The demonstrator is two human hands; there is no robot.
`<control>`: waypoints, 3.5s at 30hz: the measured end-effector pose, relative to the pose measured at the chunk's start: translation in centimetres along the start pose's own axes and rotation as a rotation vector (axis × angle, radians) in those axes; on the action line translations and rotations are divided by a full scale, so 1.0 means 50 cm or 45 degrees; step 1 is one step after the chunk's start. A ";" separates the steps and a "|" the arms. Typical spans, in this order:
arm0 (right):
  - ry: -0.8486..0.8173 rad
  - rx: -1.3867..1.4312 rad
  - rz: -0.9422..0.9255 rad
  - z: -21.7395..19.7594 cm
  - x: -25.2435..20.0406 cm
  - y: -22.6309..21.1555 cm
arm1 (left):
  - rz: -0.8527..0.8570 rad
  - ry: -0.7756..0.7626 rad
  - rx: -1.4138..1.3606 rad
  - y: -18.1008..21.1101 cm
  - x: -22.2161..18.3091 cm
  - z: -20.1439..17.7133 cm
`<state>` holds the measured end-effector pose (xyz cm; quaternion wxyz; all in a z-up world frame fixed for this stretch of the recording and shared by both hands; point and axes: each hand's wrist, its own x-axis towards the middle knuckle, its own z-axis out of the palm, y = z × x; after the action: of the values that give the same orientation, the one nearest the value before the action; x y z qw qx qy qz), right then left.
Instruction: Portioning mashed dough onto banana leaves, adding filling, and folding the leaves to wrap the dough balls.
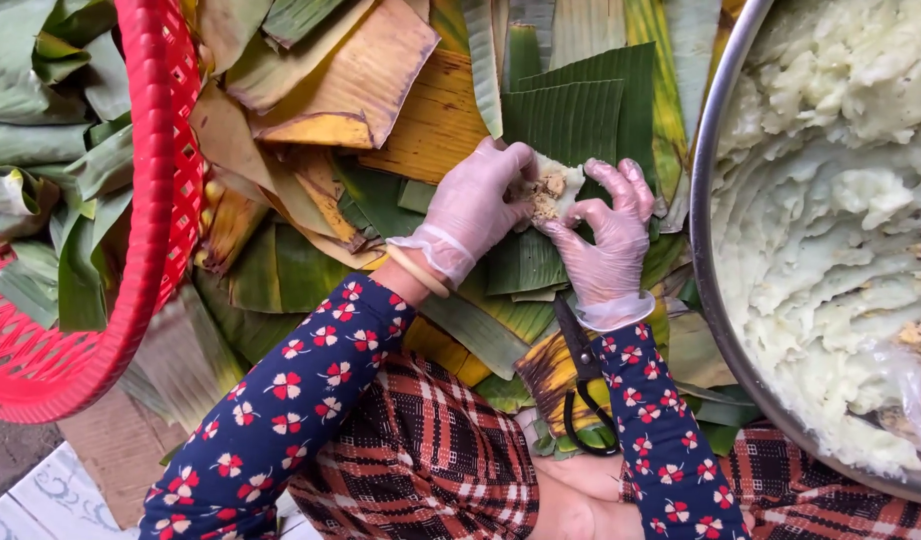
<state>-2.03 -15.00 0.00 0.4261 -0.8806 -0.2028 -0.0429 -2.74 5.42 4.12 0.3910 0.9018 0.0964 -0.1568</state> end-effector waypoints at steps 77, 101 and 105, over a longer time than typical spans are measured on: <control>-0.363 0.308 0.204 -0.038 0.152 -0.125 | 0.401 0.224 0.475 -0.047 -0.084 -0.057; -1.009 -1.076 -0.201 0.012 0.078 -0.042 | 0.339 0.084 0.271 -0.070 -0.042 -0.080; -0.975 -0.961 -0.291 0.023 0.077 -0.012 | 0.340 0.104 0.275 -0.066 -0.043 -0.084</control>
<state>1.16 -12.54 0.68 -0.0309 -0.8973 -0.4084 0.1649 -4.84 10.64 5.36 0.3049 0.9490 -0.0257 -0.0760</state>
